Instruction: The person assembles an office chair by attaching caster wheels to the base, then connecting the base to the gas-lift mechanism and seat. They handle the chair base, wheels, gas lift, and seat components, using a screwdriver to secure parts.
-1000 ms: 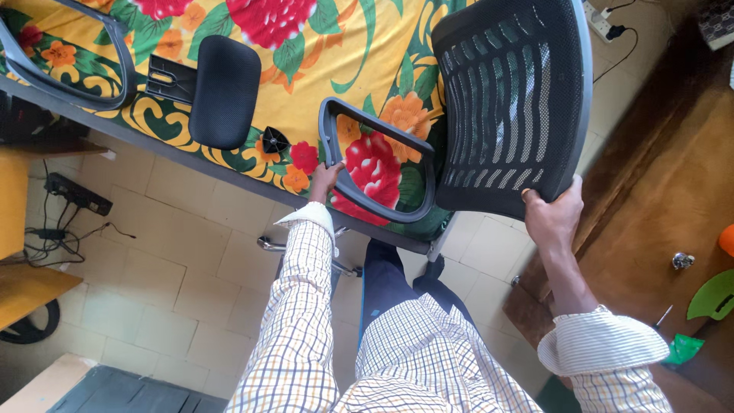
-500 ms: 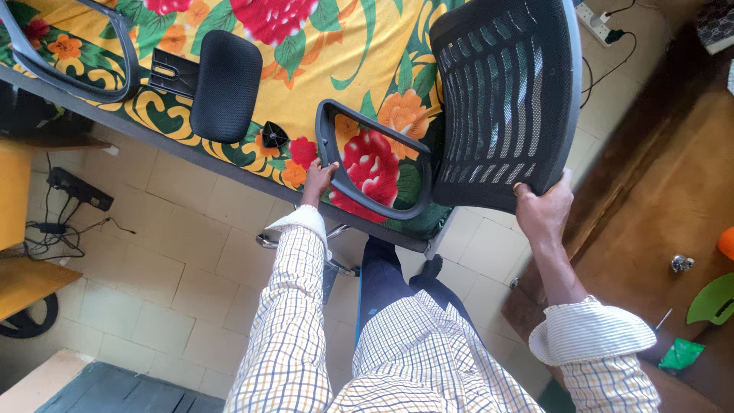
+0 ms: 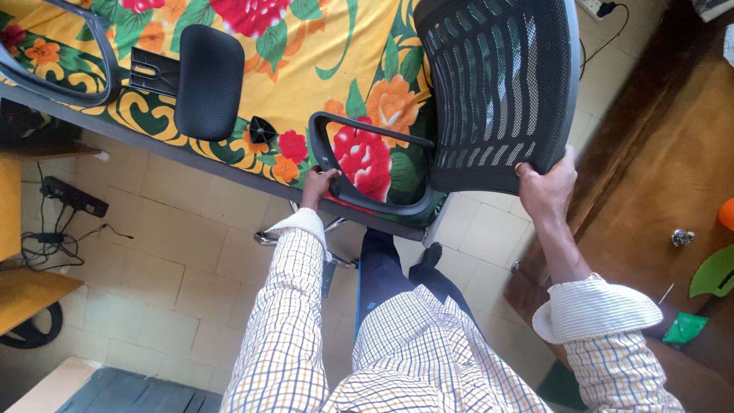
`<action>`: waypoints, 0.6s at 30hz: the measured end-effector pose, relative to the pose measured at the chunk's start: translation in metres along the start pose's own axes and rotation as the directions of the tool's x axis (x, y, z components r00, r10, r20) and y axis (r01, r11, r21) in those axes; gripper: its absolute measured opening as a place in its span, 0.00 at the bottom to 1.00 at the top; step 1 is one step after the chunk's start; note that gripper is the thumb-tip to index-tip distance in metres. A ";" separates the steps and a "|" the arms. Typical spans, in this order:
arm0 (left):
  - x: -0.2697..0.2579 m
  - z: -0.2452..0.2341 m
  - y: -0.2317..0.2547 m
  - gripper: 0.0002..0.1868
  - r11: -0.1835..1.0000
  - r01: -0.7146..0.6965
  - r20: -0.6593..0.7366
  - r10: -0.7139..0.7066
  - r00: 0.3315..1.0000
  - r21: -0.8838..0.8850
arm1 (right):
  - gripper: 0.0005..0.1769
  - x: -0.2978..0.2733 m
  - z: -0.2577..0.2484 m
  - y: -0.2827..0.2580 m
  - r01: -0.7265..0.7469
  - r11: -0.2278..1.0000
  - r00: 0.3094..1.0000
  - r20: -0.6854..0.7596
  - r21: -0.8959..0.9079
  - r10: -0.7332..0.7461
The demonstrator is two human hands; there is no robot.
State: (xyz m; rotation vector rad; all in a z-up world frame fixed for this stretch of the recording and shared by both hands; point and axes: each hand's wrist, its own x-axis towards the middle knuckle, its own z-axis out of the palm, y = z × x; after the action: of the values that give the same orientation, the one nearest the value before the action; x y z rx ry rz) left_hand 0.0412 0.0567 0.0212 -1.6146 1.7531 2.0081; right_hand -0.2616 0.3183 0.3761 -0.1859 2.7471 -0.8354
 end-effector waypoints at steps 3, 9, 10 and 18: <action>-0.013 0.008 0.010 0.16 0.991 -0.133 -0.009 0.132 0.991 -0.006 | 0.26 0.004 -0.002 0.002 -0.030 0.999 1.000 0.009 0.012 0.030; -0.061 0.005 0.041 0.15 0.993 -0.010 -0.015 0.012 1.000 0.117 | 0.28 0.020 -0.012 0.011 -0.083 0.995 0.997 0.008 -0.056 0.083; -0.070 0.004 0.045 0.15 0.993 -0.033 -0.024 0.036 0.999 0.116 | 0.29 0.021 -0.015 0.013 -0.096 0.994 0.995 0.012 -0.057 0.097; -0.138 -0.015 0.043 0.15 0.995 0.005 -0.065 -0.011 0.998 -0.095 | 0.32 0.032 -0.022 0.029 -0.130 0.989 0.989 0.061 -0.065 0.134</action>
State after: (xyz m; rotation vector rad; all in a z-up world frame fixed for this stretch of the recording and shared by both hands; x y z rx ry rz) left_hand 0.0888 0.1079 0.1486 -1.7314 1.6927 2.0885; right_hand -0.2997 0.3475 0.3708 -0.0418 2.6911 -0.6996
